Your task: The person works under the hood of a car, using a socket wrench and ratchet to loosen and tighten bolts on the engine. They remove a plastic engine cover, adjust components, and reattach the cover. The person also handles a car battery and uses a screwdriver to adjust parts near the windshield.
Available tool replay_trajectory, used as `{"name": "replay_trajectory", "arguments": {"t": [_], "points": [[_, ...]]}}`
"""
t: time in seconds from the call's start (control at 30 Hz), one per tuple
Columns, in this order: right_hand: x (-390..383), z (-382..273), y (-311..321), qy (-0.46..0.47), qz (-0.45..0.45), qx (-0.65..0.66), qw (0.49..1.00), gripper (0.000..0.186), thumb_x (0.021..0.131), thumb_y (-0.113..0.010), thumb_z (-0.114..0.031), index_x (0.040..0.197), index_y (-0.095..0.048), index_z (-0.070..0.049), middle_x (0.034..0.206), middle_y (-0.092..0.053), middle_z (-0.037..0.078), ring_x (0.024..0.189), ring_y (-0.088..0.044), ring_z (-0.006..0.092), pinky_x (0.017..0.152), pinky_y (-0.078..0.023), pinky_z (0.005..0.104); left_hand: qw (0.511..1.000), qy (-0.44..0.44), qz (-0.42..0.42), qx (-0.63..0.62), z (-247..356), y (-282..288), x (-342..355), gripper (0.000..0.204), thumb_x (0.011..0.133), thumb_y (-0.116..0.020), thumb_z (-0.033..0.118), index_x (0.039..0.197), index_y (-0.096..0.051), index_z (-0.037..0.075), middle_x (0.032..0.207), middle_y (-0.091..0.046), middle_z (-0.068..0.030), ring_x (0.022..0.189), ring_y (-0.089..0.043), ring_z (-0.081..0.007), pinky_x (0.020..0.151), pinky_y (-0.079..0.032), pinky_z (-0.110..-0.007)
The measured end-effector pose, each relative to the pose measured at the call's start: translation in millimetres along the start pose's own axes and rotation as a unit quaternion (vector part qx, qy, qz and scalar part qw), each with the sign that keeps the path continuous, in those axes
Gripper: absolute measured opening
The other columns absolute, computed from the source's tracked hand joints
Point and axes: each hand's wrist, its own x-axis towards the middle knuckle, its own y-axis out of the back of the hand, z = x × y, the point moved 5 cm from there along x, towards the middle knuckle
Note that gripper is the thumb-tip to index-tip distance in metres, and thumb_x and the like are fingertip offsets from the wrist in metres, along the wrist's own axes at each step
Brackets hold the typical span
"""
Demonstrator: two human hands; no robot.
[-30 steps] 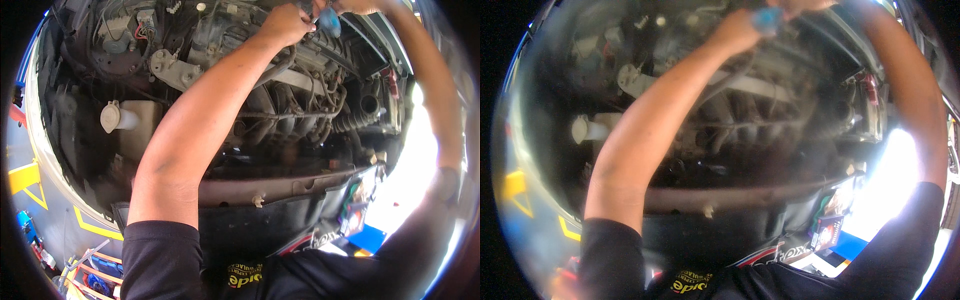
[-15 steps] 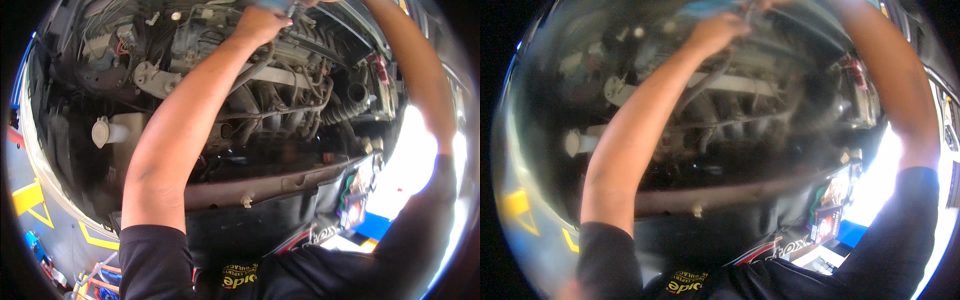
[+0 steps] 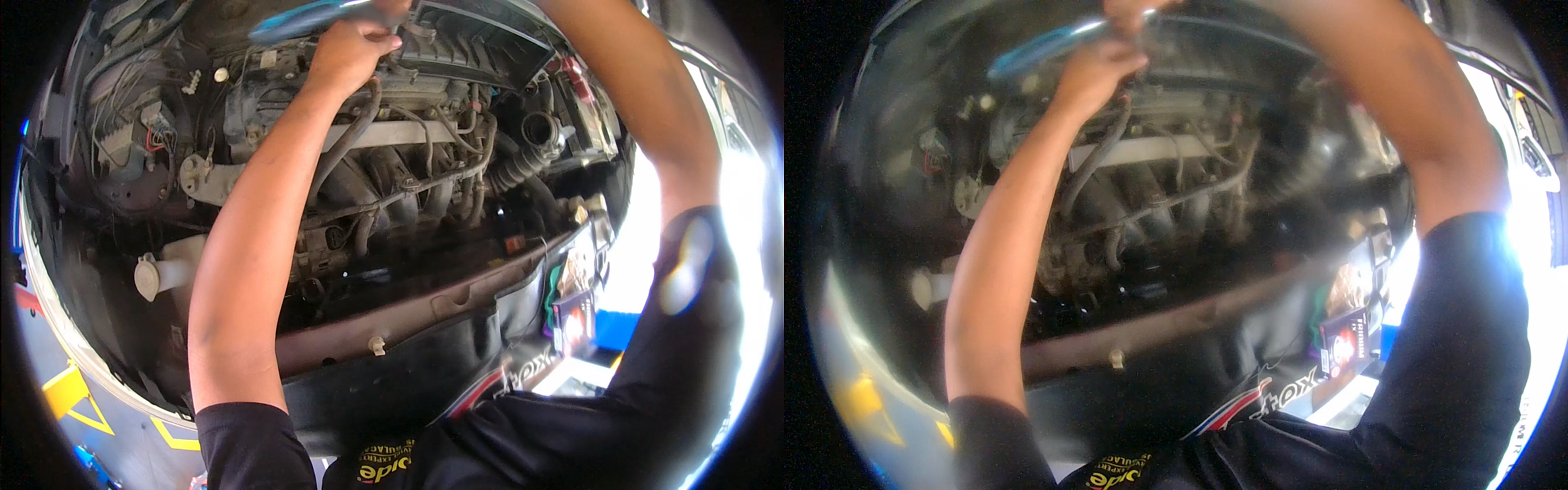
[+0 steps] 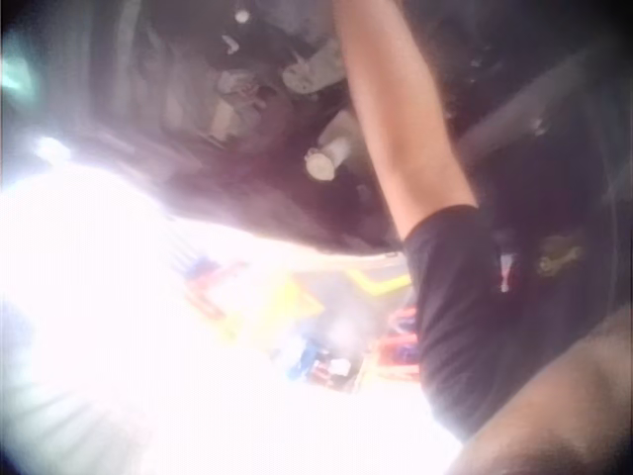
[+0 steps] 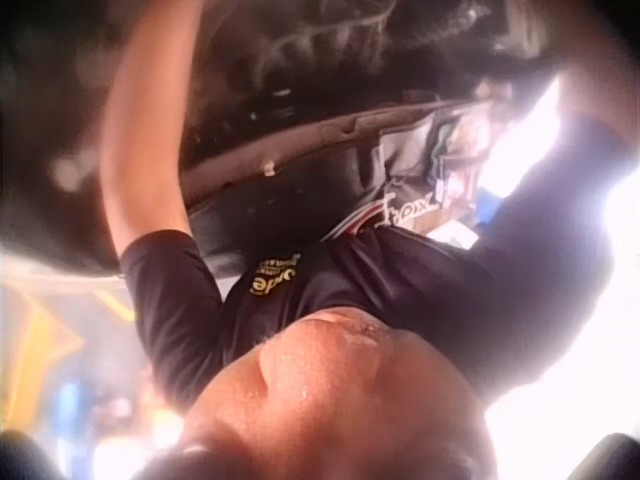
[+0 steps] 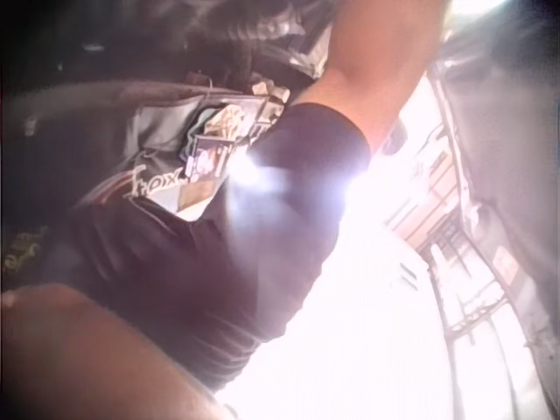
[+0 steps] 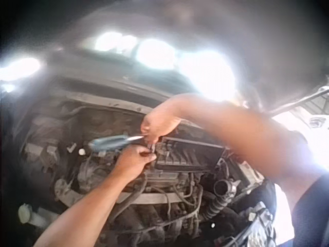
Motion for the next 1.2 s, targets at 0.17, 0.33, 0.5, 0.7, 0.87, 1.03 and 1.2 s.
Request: {"name": "replay_trajectory", "arguments": {"t": [0.17, 0.33, 0.5, 0.7, 0.87, 1.03, 1.2], "points": [[-4, 1, -3, -0.043, 0.026, 0.013, 0.999, 0.033, 0.093, -0.067, -0.024, 0.119, -0.069, -0.003, 0.113, -0.072, 0.015, 0.1, -0.063, 0.0257, 0.088, -0.048, 0.0395, 1.0, -0.006, -0.004, 0.002, 5, -1, 0, 0.035, 0.091, -0.074, 0.034, 0.111, -0.074, 0.005, 0.084, -0.073, -0.0109, 0.065, -0.07, -0.0186, 0.062, -0.06, -0.034], [-20, -17, -11, 0.084, -0.031, 0.123, 0.988, 0.02, 0.088, -0.063, -0.008, 0.105, -0.073, -0.003, 0.096, -0.073, 0.01, 0.09, -0.064, 0.0224, 0.084, -0.049, 0.0385, 0.999, 0.012, 0.005, 0.03, 12, 2, -4, 0.036, 0.091, -0.073, 0.034, 0.111, -0.074, 0.004, 0.087, -0.073, -0.0105, 0.068, -0.07, -0.0188, 0.062, -0.06, -0.034], [-1, -3, 0, 0.012, 0.016, 0.008, 1.0, 0.02, 0.087, -0.063, -0.012, 0.105, -0.07, -0.004, 0.093, -0.072, 0.009, 0.084, -0.061, 0.0234, 0.079, -0.048, 0.0406, 1.0, -0.011, -0.008, -0.004, 10, -4, 1, 0.034, 0.09, -0.076, 0.029, 0.111, -0.074, 0.002, 0.094, -0.074, -0.0131, 0.072, -0.07, -0.0171, 0.058, -0.06, -0.034], [6, 21, -13, 0.092, -0.065, 0.107, 0.988, 0.027, 0.083, -0.063, -0.001, 0.109, -0.069, -0.004, 0.099, -0.072, 0.008, 0.092, -0.061, 0.0188, 0.086, -0.047, 0.0398, 0.988, -0.12, 0.033, 0.09, 7, -3, 3, 0.037, 0.087, -0.076, 0.036, 0.109, -0.076, 0.005, 0.09, -0.075, -0.0143, 0.081, -0.072, -0.0232, 0.074, -0.055, -0.038], [-12, -3, -7, 0.045, -0.017, 0.029, 0.998, 0.025, 0.084, -0.063, -0.003, 0.108, -0.069, -0.004, 0.098, -0.071, 0.008, 0.091, -0.061, 0.0196, 0.086, -0.047, 0.0401, 0.997, -0.018, 0.015, 0.079, 5, 4, 1, 0.038, 0.087, -0.076, 0.038, 0.107, -0.076, 0.007, 0.091, -0.075, -0.0143, 0.083, -0.07, -0.026, 0.08, -0.052, -0.039], [-7, -5, -4, 0.017, 0.02, 0.021, 0.999, 0.023, 0.084, -0.063, -0.004, 0.106, -0.069, -0.004, 0.097, -0.071, 0.009, 0.091, -0.061, 0.0204, 0.085, -0.047, 0.0405, 0.998, -0.037, 0.006, 0.047, 4, 2, 2, 0.035, 0.089, -0.076, 0.034, 0.108, -0.076, 0.005, 0.093, -0.076, -0.0112, 0.083, -0.069, -0.0198, 0.079, -0.052, -0.035], [-36, -4, -15, 0.085, -0.032, 0.058, 0.994, 0.02, 0.085, -0.063, -0.006, 0.105, -0.069, -0.004, 0.096, -0.071, 0.009, 0.09, -0.061, 0.0213, 0.085, -0.047, 0.0408, 0.998, -0.005, 0.014, 0.061, 13, 6, -6, 0.037, 0.088, -0.077, 0.035, 0.107, -0.076, 0.004, 0.093, -0.076, -0.0112, 0.084, -0.069, -0.0194, 0.079, -0.052, -0.035]]}}
